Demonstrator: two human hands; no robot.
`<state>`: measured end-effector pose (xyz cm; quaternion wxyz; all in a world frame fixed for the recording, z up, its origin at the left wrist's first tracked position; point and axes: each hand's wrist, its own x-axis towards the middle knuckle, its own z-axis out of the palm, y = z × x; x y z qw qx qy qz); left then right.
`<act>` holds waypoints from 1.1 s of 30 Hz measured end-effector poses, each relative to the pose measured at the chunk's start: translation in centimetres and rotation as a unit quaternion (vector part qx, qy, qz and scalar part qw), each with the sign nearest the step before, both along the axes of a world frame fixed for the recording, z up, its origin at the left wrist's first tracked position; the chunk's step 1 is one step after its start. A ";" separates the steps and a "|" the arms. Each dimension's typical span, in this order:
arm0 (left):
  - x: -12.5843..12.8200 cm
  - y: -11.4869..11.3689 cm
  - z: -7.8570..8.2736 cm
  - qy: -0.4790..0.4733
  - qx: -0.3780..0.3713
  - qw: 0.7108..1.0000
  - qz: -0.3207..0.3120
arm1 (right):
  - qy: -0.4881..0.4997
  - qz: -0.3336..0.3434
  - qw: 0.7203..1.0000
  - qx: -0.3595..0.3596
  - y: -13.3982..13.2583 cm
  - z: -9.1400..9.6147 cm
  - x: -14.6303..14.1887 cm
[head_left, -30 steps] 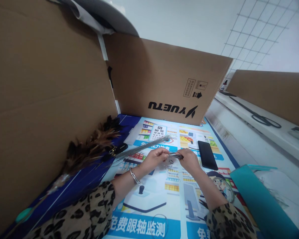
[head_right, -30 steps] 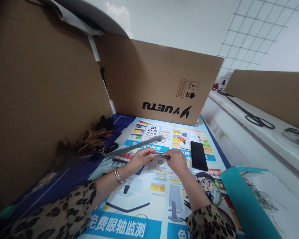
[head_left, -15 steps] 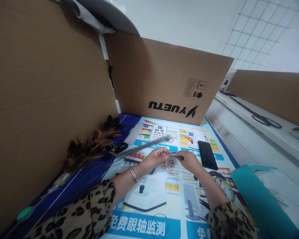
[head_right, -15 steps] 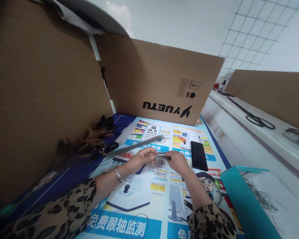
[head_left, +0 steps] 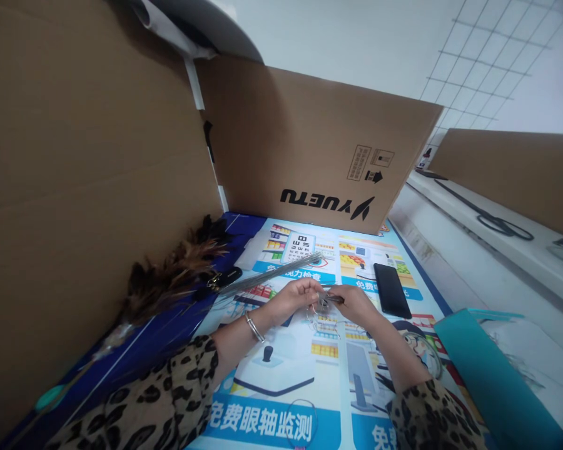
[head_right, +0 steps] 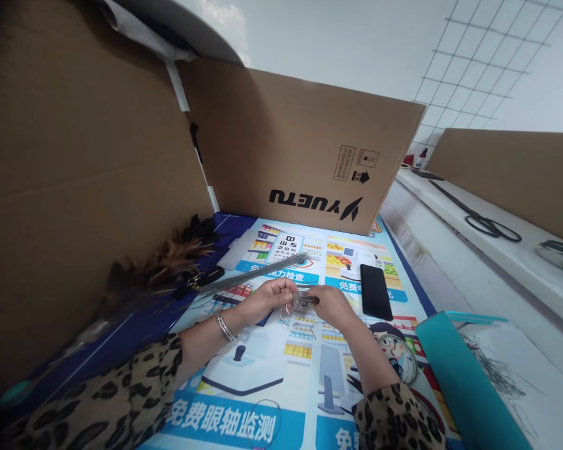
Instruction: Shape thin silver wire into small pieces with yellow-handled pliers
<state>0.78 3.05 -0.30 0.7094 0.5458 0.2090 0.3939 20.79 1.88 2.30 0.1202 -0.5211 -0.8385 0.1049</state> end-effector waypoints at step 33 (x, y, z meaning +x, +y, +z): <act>-0.1 -0.1 0.4 0.045 0.005 0.999 0.011 | -0.013 -0.038 0.999 0.005 0.3 -0.5 0.3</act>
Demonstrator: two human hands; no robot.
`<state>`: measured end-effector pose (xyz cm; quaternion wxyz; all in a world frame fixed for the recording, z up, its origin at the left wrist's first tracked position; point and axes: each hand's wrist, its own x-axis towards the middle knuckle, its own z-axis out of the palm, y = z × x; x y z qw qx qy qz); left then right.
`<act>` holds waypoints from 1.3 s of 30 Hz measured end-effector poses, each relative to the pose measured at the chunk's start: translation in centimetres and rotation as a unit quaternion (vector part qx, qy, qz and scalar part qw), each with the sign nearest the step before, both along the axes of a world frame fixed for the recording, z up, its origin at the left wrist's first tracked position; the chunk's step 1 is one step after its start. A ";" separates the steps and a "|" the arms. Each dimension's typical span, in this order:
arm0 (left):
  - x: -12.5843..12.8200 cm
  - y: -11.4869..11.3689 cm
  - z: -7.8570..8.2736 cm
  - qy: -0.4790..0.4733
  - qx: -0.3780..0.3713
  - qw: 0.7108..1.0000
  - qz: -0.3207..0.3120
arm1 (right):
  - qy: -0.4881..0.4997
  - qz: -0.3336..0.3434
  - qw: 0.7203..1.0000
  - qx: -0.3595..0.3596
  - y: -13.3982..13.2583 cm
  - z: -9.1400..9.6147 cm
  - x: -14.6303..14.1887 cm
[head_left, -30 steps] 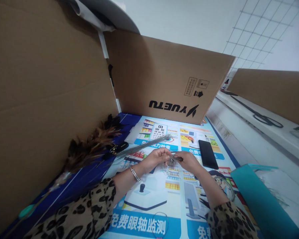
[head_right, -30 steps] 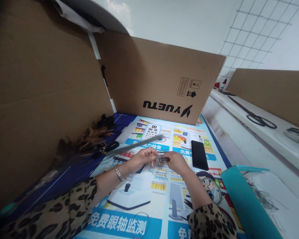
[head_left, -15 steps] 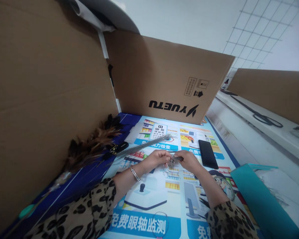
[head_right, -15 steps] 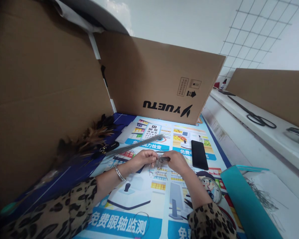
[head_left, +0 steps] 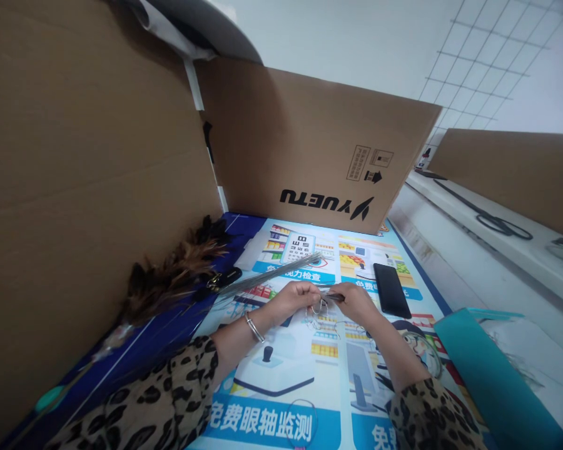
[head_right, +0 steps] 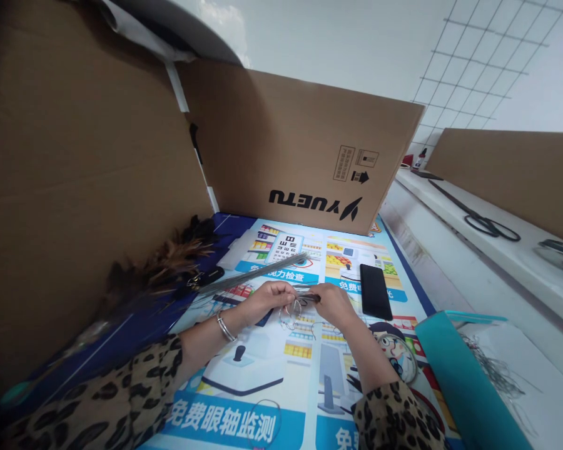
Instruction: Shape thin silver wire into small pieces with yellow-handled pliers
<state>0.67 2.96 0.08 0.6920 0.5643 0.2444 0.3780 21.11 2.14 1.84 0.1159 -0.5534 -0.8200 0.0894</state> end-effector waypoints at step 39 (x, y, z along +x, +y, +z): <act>0.2 0.3 -0.2 -0.019 0.057 0.997 0.057 | -0.089 -0.121 0.985 0.082 -0.3 0.0 -1.0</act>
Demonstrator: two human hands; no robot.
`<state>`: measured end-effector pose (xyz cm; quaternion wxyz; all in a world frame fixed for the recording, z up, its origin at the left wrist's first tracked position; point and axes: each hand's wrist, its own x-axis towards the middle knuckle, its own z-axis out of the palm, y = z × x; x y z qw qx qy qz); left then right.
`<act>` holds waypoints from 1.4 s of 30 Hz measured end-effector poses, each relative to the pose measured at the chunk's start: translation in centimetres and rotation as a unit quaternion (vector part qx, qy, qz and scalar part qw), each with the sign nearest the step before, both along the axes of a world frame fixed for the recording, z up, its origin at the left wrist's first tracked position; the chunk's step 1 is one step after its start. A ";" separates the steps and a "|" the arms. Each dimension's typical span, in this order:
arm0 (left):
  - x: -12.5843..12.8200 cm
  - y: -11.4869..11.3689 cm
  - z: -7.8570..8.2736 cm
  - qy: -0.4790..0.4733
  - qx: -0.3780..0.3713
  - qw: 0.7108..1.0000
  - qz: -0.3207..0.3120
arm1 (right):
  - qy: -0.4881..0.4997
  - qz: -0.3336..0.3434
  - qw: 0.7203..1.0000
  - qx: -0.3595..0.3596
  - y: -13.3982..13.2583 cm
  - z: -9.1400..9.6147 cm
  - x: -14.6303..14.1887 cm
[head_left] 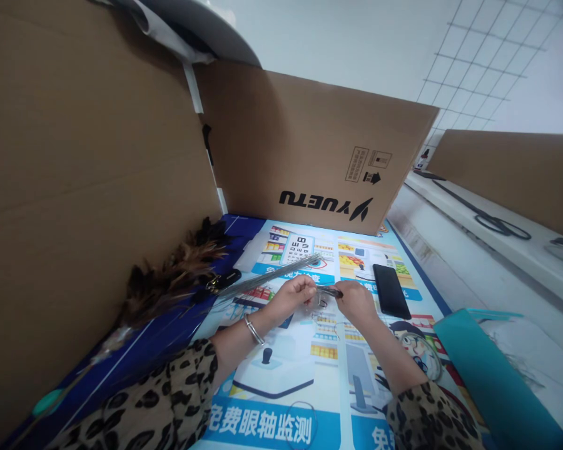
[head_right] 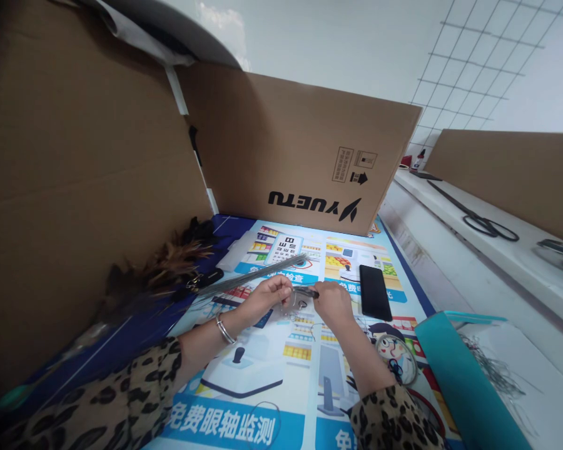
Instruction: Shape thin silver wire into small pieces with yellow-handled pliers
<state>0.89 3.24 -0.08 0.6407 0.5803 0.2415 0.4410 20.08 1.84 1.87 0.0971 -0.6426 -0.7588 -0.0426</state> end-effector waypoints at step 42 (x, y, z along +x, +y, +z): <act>0.1 0.0 -0.2 0.017 0.000 1.000 0.015 | -0.013 -0.014 0.999 -0.043 -0.3 0.1 -0.7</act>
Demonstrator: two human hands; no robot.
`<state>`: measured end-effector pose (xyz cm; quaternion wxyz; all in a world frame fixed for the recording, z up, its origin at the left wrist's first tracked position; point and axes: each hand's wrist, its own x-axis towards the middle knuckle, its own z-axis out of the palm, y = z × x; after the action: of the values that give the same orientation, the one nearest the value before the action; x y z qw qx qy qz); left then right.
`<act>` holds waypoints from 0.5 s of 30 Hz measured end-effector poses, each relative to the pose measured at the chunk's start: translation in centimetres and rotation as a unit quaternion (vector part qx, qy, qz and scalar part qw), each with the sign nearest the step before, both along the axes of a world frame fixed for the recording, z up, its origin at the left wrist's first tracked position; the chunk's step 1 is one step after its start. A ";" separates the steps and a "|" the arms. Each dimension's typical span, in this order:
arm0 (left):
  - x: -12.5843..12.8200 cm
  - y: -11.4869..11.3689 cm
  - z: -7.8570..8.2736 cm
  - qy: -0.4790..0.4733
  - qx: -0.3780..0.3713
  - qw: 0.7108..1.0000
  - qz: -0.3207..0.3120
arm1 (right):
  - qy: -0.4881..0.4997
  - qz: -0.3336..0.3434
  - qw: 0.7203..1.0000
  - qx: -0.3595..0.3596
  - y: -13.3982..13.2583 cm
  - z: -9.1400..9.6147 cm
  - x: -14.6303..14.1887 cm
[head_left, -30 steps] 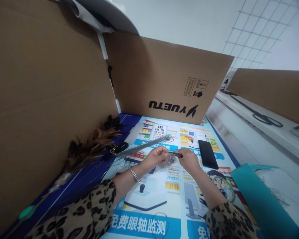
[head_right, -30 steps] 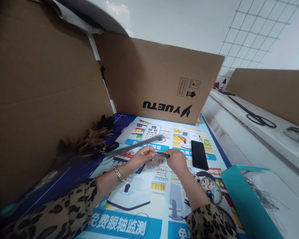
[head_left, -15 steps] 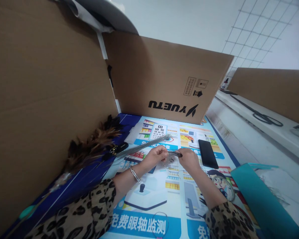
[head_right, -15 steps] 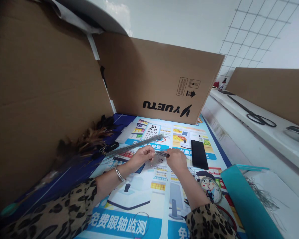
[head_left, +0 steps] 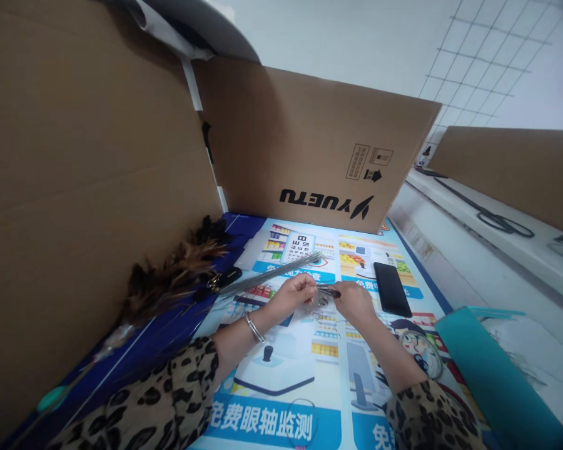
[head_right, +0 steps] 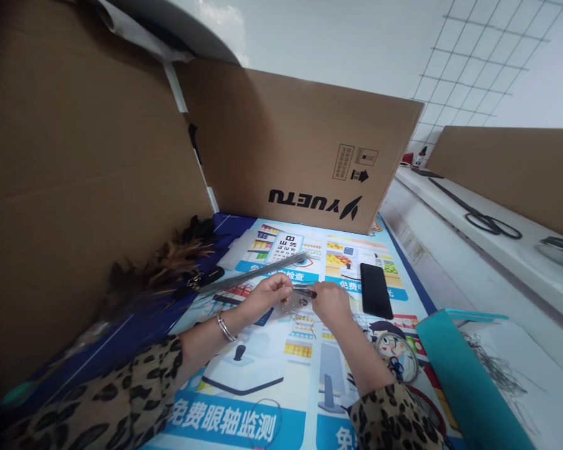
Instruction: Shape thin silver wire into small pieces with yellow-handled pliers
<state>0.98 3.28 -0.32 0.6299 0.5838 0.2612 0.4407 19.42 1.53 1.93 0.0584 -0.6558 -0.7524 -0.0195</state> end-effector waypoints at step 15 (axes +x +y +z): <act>-0.1 0.1 0.1 0.012 -0.010 1.000 0.014 | 0.038 0.000 0.999 -0.012 0.3 0.1 0.5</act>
<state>0.92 3.33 -0.18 0.6264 0.5788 0.2818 0.4395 19.87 1.87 1.99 0.0794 -0.6567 -0.7499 0.0148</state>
